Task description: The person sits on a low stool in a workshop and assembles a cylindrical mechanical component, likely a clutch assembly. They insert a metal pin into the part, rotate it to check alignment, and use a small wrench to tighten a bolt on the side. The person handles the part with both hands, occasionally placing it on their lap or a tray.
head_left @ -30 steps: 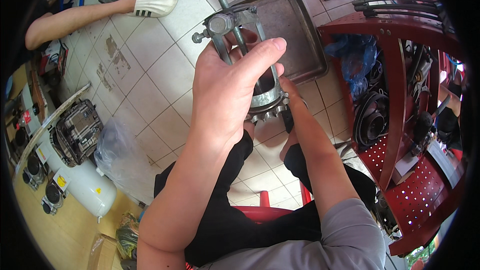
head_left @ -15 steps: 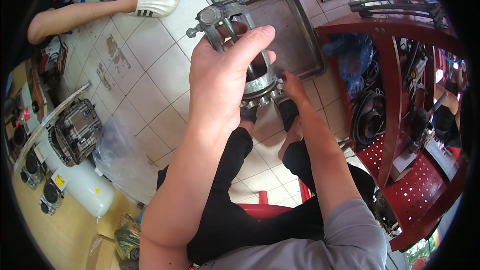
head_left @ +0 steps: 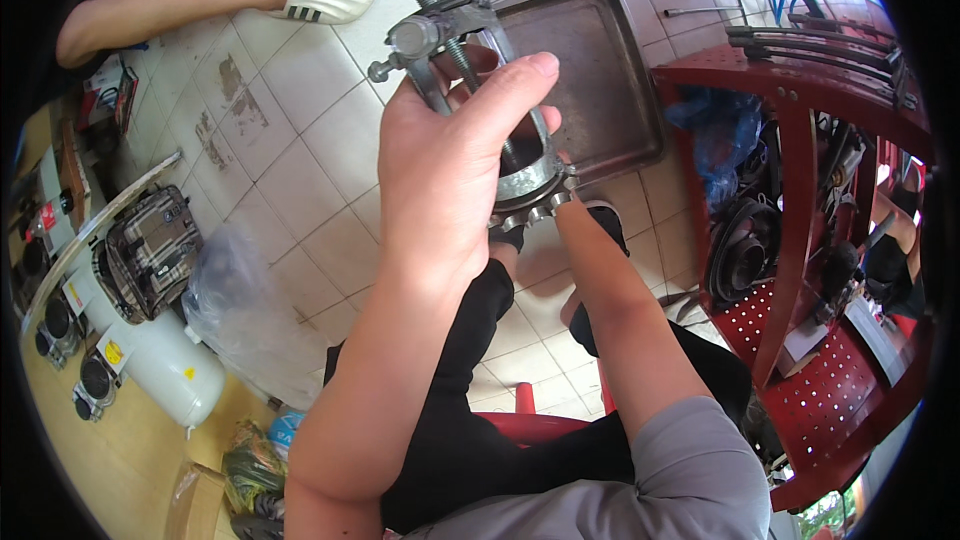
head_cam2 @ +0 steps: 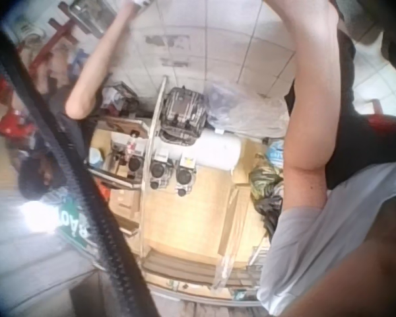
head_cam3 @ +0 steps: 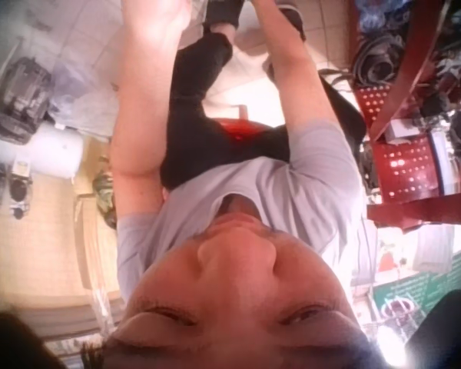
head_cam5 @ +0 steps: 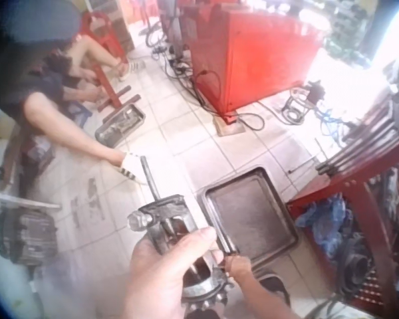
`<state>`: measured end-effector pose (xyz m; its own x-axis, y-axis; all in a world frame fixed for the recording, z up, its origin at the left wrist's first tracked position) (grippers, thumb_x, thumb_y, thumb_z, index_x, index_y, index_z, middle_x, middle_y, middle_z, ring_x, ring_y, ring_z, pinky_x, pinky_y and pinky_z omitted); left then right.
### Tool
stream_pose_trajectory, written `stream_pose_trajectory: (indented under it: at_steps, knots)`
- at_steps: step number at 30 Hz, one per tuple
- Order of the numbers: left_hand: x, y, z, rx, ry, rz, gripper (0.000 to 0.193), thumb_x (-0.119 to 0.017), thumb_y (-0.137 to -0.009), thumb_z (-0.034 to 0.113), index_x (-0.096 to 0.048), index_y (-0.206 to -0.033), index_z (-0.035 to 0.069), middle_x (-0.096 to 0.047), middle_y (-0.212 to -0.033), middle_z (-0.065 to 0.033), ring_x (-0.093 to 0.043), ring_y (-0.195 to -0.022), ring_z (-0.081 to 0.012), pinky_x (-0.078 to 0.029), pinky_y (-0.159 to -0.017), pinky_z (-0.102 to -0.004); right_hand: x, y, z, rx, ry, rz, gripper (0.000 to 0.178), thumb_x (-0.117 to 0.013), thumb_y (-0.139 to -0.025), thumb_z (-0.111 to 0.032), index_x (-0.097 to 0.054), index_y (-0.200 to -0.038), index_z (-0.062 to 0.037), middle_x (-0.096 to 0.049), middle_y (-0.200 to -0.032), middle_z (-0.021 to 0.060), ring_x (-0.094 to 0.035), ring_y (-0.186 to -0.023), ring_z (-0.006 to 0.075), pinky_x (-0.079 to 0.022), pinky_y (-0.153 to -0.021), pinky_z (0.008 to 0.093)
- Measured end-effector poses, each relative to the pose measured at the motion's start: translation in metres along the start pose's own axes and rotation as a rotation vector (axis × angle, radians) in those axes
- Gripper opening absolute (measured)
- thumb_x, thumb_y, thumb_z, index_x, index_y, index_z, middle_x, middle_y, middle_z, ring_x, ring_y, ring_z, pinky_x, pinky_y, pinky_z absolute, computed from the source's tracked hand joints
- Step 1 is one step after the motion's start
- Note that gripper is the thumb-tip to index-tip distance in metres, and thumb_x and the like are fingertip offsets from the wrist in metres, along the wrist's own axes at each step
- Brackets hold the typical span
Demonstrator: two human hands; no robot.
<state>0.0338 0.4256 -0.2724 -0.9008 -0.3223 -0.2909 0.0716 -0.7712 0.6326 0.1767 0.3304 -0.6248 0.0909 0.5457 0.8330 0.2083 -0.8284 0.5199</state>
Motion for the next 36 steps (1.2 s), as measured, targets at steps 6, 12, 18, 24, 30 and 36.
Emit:
stream_pose_trajectory:
  at_steps: [6,12,18,24,30,36]
  knots:
    - [0.005,0.001,0.001,0.033,-0.011,0.06,0.027,-0.072,-0.078,0.019,-0.058,-0.096,0.005,-0.062,-0.088,-0.0078,-0.063,-0.075,-0.0177,-0.052,-0.067,-0.0284,0.009,-0.015,-0.029,0.292,0.515,0.205,0.025,-0.048,-0.084,-0.022,-0.07,-0.09,-0.0117,-0.062,-0.095,0.005,-0.049,-0.104,0.023,-0.034,-0.084,0.0364]
    - [-0.004,-0.003,0.0,-0.015,-0.036,-0.003,0.02,-0.068,-0.081,0.014,-0.057,-0.096,0.005,-0.061,-0.088,-0.0064,-0.061,-0.074,-0.0155,-0.053,-0.069,-0.0296,-0.098,-0.058,-0.017,0.399,0.958,0.312,0.03,-0.046,-0.086,-0.025,-0.069,-0.1,-0.0129,-0.059,-0.105,0.0048,-0.045,-0.109,0.0252,-0.031,-0.086,0.0382]
    - [-0.002,-0.006,-0.007,0.005,-0.049,-0.001,0.019,-0.066,-0.083,0.013,-0.057,-0.096,0.004,-0.061,-0.089,-0.007,-0.061,-0.071,-0.0163,-0.053,-0.064,-0.0291,-0.072,-0.051,-0.037,0.423,0.937,0.317,0.031,-0.045,-0.088,-0.026,-0.07,-0.101,-0.0144,-0.06,-0.105,0.0039,-0.045,-0.108,0.0252,-0.029,-0.087,0.0387]
    - [-0.005,-0.007,-0.008,0.037,-0.064,-0.004,0.018,-0.065,-0.083,0.013,-0.056,-0.097,0.005,-0.061,-0.089,-0.0068,-0.062,-0.071,-0.0162,-0.053,-0.064,-0.0291,-0.033,-0.033,-0.041,0.439,0.708,0.16,0.029,-0.047,-0.087,-0.025,-0.071,-0.099,-0.014,-0.062,-0.104,0.0033,-0.047,-0.107,0.0255,-0.029,-0.088,0.0398]
    - [-0.014,-0.008,-0.006,0.001,-0.077,-0.01,0.02,-0.069,-0.081,0.014,-0.058,-0.094,0.004,-0.062,-0.086,-0.0065,-0.062,-0.071,-0.0155,-0.053,-0.066,-0.0285,0.029,-0.012,-0.024,0.075,-0.048,0.225,0.021,-0.055,-0.079,-0.025,-0.071,-0.084,-0.0125,-0.061,-0.096,0.006,-0.051,-0.104,0.0247,-0.034,-0.09,0.0397]
    - [-0.02,-0.002,-0.008,0.033,-0.049,-0.079,0.02,-0.072,-0.08,0.015,-0.057,-0.09,0.006,-0.062,-0.084,-0.0055,-0.063,-0.072,-0.0148,-0.051,-0.062,-0.0281,0.041,0.034,0.031,-0.391,-0.102,0.204,0.024,-0.063,-0.072,-0.03,-0.069,-0.084,-0.0099,-0.062,-0.092,0.0082,-0.056,-0.096,0.0264,-0.037,-0.089,0.0437]
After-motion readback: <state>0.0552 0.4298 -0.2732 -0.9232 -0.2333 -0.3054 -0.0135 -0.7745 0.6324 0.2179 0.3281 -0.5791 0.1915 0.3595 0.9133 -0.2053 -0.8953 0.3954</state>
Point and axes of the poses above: each hand's wrist, its own y-axis away from the middle knuckle, its own x-axis out of the back of the hand, z = x × y, the point moved 3 cm from there along -y, towards the middle knuckle
